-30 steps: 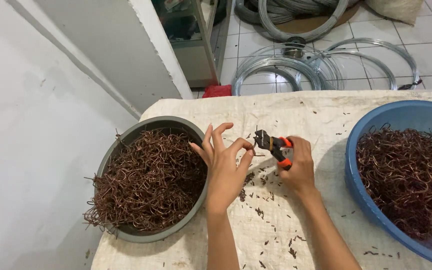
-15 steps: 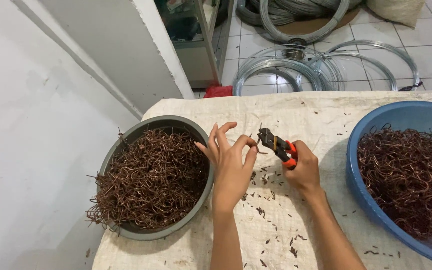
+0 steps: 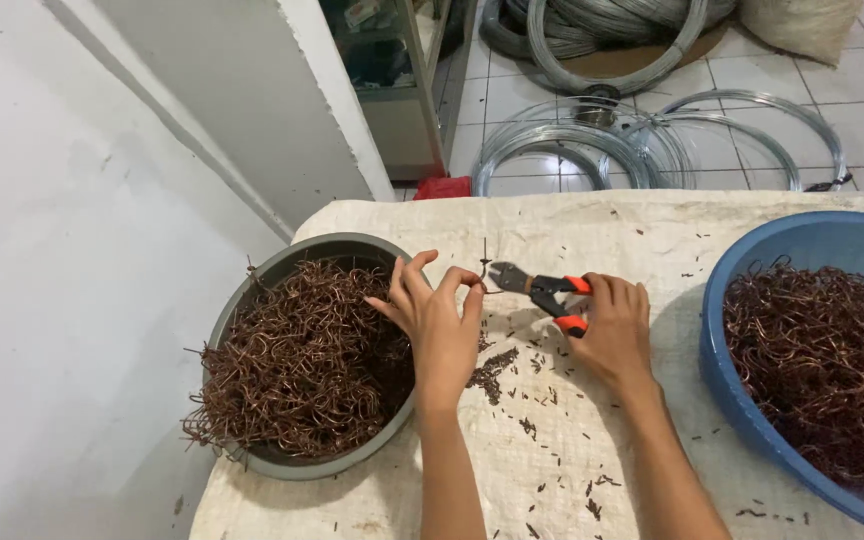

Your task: Cut dried roots into smaller pieces using wire cutters and sort them into a separate bowl

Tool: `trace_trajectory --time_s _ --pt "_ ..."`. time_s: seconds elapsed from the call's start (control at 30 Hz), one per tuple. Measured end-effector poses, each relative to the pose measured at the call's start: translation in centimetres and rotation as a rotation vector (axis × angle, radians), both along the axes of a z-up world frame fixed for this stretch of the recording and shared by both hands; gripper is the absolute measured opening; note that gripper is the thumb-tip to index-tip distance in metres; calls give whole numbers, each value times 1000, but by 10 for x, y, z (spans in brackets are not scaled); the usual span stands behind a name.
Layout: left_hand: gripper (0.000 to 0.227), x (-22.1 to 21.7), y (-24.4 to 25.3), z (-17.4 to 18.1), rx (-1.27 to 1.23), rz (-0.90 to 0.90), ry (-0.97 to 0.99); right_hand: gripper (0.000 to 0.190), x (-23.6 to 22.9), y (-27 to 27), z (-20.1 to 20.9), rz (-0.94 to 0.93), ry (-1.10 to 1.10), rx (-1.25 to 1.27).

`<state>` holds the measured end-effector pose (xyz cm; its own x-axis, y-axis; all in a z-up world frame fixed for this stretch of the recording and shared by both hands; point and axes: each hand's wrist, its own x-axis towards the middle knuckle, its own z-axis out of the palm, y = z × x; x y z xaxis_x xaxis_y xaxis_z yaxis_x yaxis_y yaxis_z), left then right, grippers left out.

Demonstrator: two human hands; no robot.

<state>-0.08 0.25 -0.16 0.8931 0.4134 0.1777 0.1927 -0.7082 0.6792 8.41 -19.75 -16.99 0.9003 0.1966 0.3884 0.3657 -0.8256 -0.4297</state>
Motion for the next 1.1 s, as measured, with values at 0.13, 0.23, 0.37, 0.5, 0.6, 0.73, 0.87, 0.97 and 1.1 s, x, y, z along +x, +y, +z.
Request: trace_trajectory --time_s 0.13,0.23,0.37,0.5,0.6,0.73,0.87,0.97,1.1 --pt "7 1 -4 4 -20 -17 -7 103 3 3 -16 -10 -9 -162" --pt "7 3 -6 -2 16 -42 -11 105 -3 7 -9 -31 11 -175" --pt "8 -1 -13 6 63 -70 -17 77 1 7 -5 42 46 -2" --pt "7 2 -21 12 82 -101 -25 18 -7 8 61 166 197 517" --pt "16 4 -29 18 69 -184 -45 32 -30 3 132 331 368 550" --pt "17 1 -40 22 -134 -300 -26 23 -51 -2 163 388 289 481" --pt "17 3 -56 21 -204 -381 -90 17 -52 -21 170 333 136 341" --pt "20 3 -70 23 -193 -461 -89 16 -55 -45 175 236 48 208" --pt "38 1 -106 39 -116 -541 49 29 -68 -94 207 -108 377 57"
